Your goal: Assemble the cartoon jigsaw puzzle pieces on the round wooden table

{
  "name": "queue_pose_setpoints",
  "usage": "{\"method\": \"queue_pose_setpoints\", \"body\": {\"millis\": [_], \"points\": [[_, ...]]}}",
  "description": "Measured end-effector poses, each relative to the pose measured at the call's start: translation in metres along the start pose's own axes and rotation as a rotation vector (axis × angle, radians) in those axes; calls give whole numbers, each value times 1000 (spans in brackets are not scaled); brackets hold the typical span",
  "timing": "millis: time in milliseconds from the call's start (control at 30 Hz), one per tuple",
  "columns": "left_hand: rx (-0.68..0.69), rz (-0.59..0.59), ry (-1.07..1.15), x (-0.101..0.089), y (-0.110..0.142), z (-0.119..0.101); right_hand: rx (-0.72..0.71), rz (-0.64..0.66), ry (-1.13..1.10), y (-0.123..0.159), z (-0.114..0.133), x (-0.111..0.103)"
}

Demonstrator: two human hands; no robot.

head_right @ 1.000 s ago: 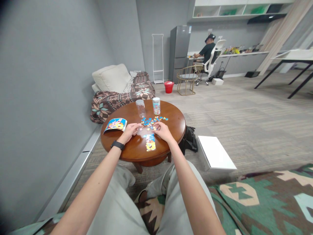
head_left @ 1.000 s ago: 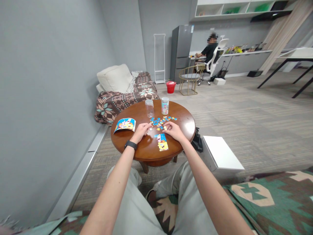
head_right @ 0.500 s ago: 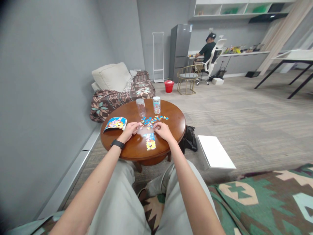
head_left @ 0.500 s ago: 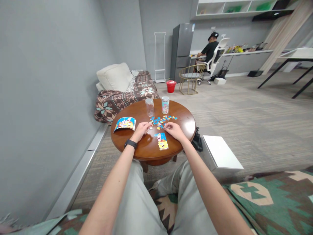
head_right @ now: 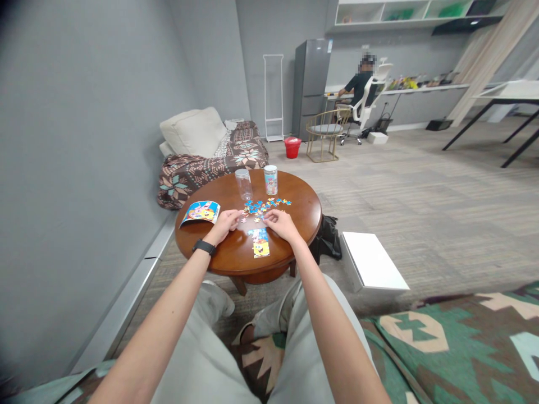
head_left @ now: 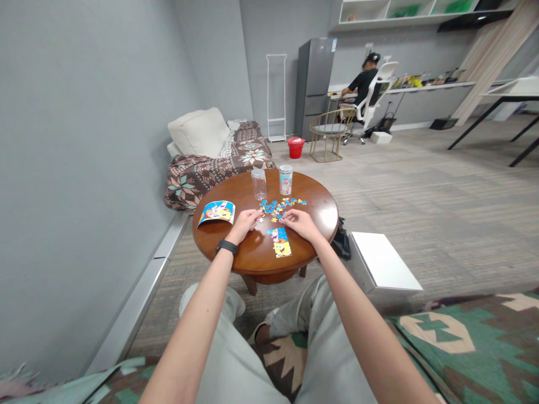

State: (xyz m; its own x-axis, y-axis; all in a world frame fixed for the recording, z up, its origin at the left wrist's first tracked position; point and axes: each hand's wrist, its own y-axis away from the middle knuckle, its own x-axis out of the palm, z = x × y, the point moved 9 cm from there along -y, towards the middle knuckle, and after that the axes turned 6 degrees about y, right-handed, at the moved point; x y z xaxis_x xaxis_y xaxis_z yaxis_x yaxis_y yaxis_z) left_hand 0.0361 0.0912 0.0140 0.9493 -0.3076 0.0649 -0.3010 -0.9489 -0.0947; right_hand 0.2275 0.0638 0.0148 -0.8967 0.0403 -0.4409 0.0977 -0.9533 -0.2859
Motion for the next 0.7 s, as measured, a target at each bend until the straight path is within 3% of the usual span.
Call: {"method": "queue_pose_setpoints", "body": {"millis": [700], "points": [[5,-3,1,2,1,-3,-8,-50,24,1,-2,-5]]}}
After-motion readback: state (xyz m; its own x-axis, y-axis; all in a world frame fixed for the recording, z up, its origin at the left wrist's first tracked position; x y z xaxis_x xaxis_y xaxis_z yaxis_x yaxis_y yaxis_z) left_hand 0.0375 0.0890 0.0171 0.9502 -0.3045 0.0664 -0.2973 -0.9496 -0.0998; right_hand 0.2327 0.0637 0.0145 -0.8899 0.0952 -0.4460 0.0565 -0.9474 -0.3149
